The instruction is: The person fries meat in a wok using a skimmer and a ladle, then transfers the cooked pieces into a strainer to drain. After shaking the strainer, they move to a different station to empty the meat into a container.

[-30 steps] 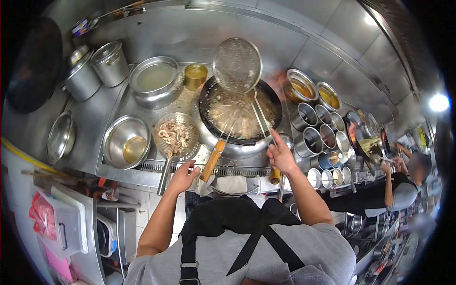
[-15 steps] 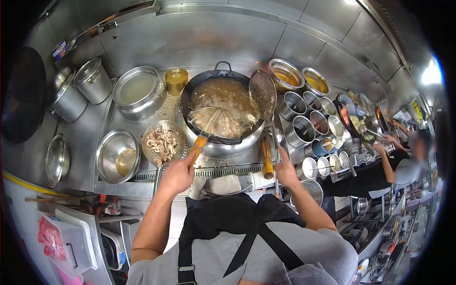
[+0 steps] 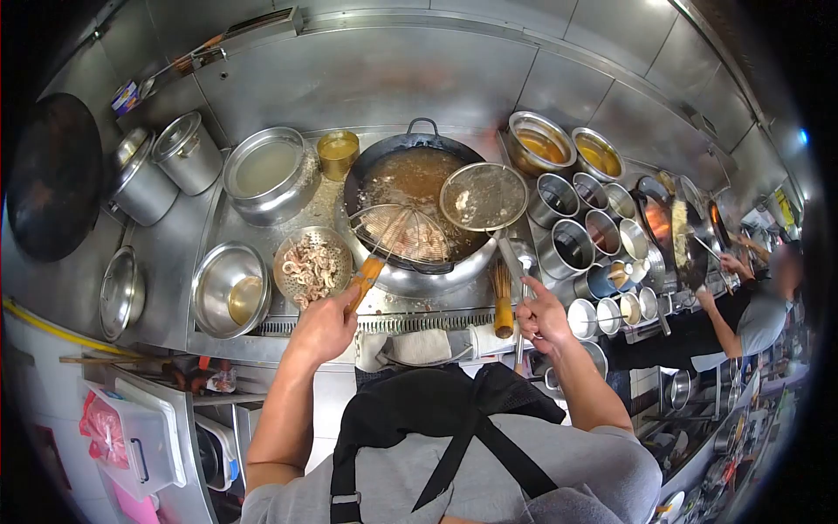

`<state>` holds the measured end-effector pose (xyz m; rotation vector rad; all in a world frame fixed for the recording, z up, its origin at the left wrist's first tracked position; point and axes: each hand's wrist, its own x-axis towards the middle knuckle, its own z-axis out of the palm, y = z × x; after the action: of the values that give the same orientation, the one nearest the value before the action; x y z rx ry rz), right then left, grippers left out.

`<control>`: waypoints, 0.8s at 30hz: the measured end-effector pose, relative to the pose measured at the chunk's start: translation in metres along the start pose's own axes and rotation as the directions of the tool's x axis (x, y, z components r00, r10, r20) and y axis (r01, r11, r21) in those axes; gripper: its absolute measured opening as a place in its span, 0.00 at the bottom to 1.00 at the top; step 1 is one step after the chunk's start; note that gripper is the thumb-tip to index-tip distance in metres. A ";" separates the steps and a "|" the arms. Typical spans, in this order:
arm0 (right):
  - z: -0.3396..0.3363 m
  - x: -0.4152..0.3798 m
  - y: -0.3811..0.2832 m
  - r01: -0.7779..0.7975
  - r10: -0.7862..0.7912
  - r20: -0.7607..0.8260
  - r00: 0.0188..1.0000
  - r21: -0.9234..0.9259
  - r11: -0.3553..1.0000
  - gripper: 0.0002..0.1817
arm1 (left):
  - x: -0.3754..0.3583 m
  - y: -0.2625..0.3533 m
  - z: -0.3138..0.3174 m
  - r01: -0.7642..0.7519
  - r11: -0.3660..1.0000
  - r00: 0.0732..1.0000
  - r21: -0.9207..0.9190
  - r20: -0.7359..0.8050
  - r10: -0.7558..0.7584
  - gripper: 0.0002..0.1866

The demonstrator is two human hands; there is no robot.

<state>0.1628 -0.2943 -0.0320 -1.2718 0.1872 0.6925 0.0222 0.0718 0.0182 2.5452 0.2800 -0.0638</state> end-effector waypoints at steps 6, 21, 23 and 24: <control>-0.008 0.062 -0.018 0.130 -0.132 0.003 0.991 -0.177 0.976 0.36 | 0.001 -0.025 0.058 0.004 0.995 1.000 -0.099 -0.028 -0.007 0.29; -0.017 0.177 -0.009 0.069 0.029 0.245 0.969 -0.380 0.923 0.34 | -0.024 -0.058 0.139 0.021 0.943 1.000 -0.332 0.023 -0.014 0.36; -0.003 0.173 -0.006 0.095 0.018 0.252 0.968 -0.429 0.898 0.33 | -0.030 -0.059 0.139 -0.028 0.928 1.000 -0.372 -0.019 0.023 0.36; 0.004 0.170 -0.006 0.094 0.029 0.283 0.959 -0.410 0.907 0.32 | -0.032 -0.058 0.134 -0.025 0.925 1.000 -0.379 -0.025 0.017 0.36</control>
<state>0.2992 -0.2282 -0.1099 -1.5625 -0.2336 0.9092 -0.0197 0.0396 -0.1212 2.1626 0.2462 0.0248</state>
